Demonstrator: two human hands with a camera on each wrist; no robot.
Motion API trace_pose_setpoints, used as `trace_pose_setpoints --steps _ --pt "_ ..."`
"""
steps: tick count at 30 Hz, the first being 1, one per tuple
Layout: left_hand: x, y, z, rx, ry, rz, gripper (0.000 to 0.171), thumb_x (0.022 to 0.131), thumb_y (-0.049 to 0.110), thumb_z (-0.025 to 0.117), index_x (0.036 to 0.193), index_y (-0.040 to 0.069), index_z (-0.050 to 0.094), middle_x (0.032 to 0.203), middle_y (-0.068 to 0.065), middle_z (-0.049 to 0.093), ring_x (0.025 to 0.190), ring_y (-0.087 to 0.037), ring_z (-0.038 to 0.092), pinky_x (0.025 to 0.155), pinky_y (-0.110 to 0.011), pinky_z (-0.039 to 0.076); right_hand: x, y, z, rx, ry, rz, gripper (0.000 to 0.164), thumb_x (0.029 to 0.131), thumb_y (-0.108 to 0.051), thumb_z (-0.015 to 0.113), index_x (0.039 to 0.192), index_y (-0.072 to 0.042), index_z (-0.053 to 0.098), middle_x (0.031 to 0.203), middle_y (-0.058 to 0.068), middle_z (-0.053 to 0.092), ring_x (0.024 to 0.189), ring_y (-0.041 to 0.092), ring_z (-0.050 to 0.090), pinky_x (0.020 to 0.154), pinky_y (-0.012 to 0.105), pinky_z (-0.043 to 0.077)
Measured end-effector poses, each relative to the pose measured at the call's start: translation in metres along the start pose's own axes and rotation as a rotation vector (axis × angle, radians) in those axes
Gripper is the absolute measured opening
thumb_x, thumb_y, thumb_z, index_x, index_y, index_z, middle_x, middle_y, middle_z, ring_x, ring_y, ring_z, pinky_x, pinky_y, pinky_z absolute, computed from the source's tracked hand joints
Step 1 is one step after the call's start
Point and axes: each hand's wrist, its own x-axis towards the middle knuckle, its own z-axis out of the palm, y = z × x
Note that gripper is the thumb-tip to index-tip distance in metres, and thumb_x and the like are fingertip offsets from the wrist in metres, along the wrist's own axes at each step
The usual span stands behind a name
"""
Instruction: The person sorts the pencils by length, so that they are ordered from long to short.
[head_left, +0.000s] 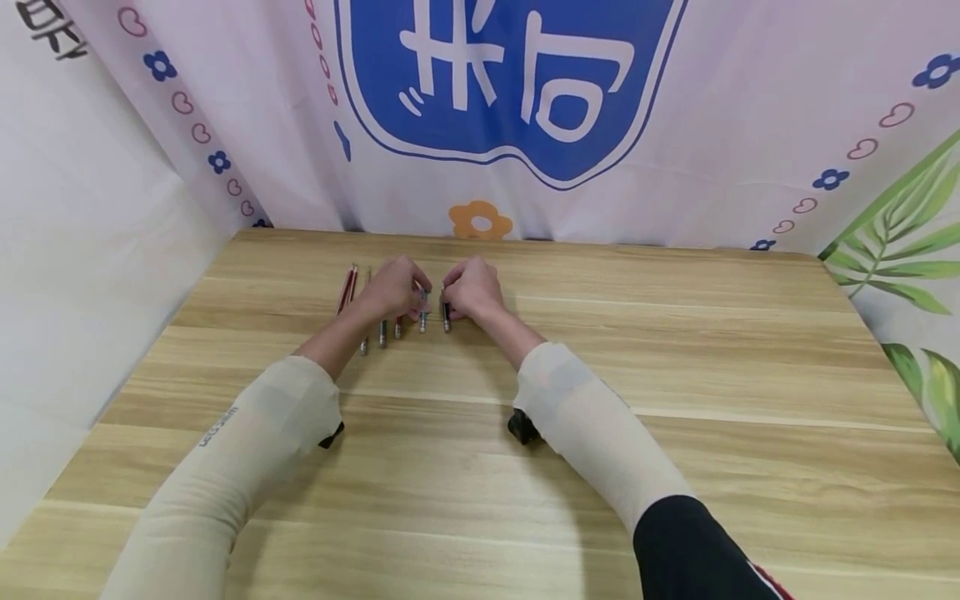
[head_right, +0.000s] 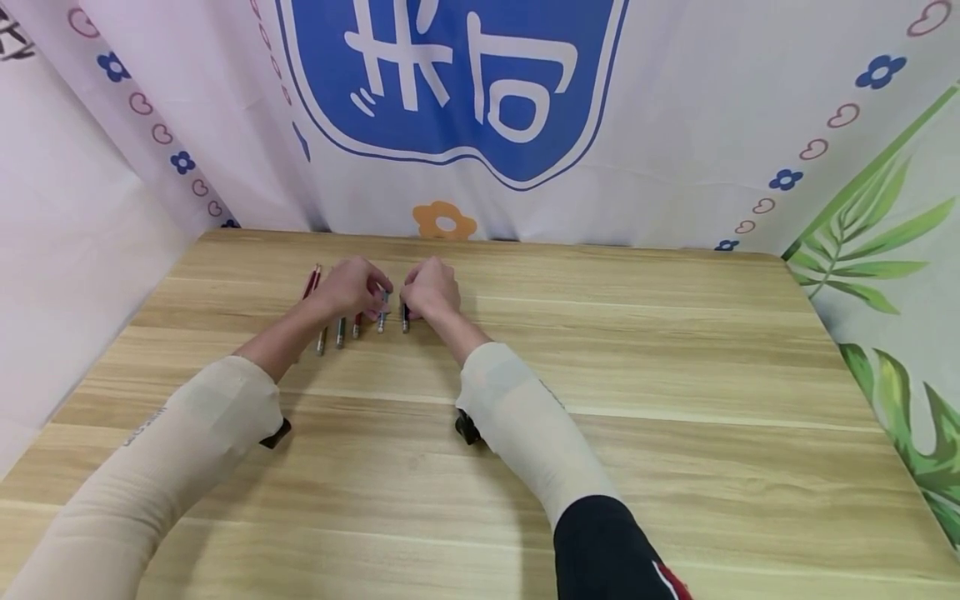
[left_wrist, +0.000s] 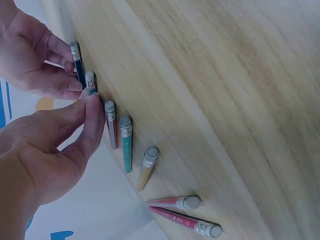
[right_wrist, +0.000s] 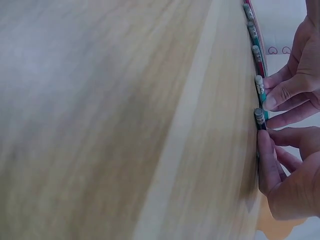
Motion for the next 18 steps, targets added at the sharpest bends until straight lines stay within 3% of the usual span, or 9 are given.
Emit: trace_pose_setpoints --steps 11,18 --pt "0.001 -0.001 0.000 0.015 -0.009 0.007 0.031 0.092 -0.010 0.071 0.121 -0.016 0.067 0.103 -0.030 0.071 0.059 -0.015 0.069 0.055 -0.026 0.061 -0.006 0.002 -0.006 0.033 -0.017 -0.015 0.015 0.090 0.001 0.070 0.103 0.000 0.077 0.095 0.014 0.076 0.060 0.017 0.070 0.054 0.024 0.062" --pt "-0.002 0.001 0.000 -0.039 -0.028 -0.025 0.030 0.094 -0.012 0.066 0.125 -0.016 0.064 0.100 -0.028 0.070 0.063 -0.017 0.068 0.060 -0.026 0.063 -0.018 0.011 -0.032 0.080 -0.031 -0.040 0.026 0.094 0.000 0.071 0.119 0.002 0.072 0.096 0.014 0.074 0.066 0.023 0.070 0.062 0.030 0.065"
